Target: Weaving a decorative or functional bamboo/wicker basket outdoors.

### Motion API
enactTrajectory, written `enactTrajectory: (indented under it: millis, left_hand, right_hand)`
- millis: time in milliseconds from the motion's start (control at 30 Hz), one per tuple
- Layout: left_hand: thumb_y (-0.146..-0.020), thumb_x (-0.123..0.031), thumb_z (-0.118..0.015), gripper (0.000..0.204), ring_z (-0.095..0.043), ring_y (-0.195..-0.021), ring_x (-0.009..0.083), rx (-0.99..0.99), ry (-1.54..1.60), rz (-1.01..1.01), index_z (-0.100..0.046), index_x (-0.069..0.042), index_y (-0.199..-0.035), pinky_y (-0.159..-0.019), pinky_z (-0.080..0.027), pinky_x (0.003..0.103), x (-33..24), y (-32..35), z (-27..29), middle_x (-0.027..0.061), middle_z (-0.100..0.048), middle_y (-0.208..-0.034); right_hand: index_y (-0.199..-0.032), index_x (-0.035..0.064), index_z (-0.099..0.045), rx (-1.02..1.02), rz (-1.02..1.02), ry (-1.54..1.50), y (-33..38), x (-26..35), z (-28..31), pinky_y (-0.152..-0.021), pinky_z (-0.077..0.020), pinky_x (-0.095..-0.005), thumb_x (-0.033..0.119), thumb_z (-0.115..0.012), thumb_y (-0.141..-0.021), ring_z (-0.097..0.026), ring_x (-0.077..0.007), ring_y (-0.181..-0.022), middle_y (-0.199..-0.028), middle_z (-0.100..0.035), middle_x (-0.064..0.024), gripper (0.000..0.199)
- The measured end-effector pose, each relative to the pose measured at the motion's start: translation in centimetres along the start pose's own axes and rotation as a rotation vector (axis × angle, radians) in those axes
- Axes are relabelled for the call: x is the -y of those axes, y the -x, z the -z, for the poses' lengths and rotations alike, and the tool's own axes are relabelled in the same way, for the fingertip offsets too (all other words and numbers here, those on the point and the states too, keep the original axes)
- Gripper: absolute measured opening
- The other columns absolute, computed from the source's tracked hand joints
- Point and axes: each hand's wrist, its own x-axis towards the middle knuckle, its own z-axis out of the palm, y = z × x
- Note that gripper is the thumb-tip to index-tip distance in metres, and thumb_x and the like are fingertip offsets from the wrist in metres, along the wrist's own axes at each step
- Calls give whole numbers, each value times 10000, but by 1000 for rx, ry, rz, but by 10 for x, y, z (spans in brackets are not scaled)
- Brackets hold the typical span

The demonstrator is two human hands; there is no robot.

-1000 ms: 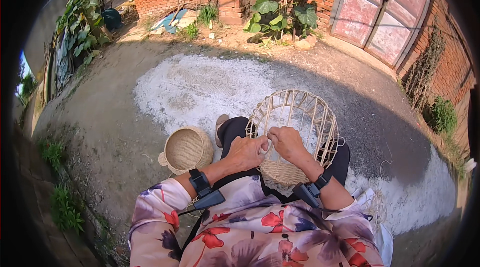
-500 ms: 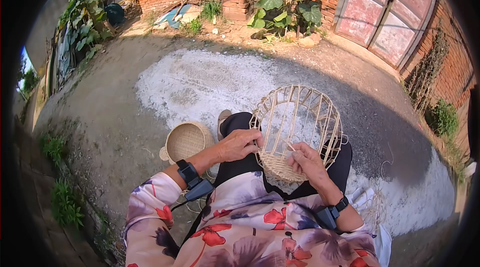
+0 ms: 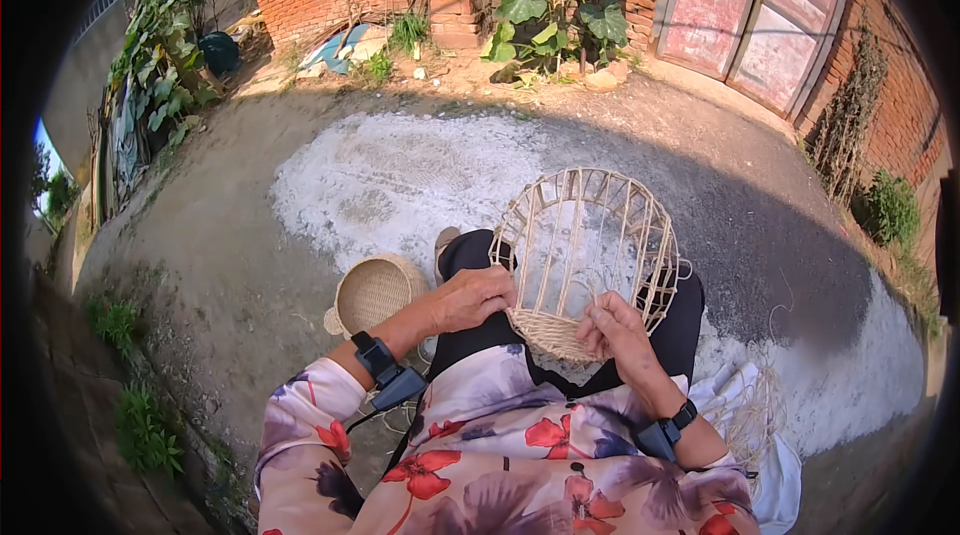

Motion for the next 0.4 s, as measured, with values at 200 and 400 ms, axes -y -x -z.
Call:
enactTrajectory:
  millis: [200,400]
  left_hand:
    - [-812,-76,-658,54,-590,-832,258,-231,-225,45,-623,-58,-849,-726,-484,344,-36,-8,-10,79,-570,-848]
    - [-747,-122,-704,100,-554,-753,241,-310,-392,-79,-636,-97,-816,-665,-457,350,-46,-25,-42,49,-531,-796]
  right_hand:
    - [-916,79,-505,-87,-21,-26,-1,-2,0,-467,-423,-199,215,-491,-1005,-546,-70,-549,-742,-630,-51,164]
    - [-986,68,-496,-87,25,-160,1,-9,7,-486,-463,-210,256,-543,-985,-566,-96,-556,-848,-674,-111,194]
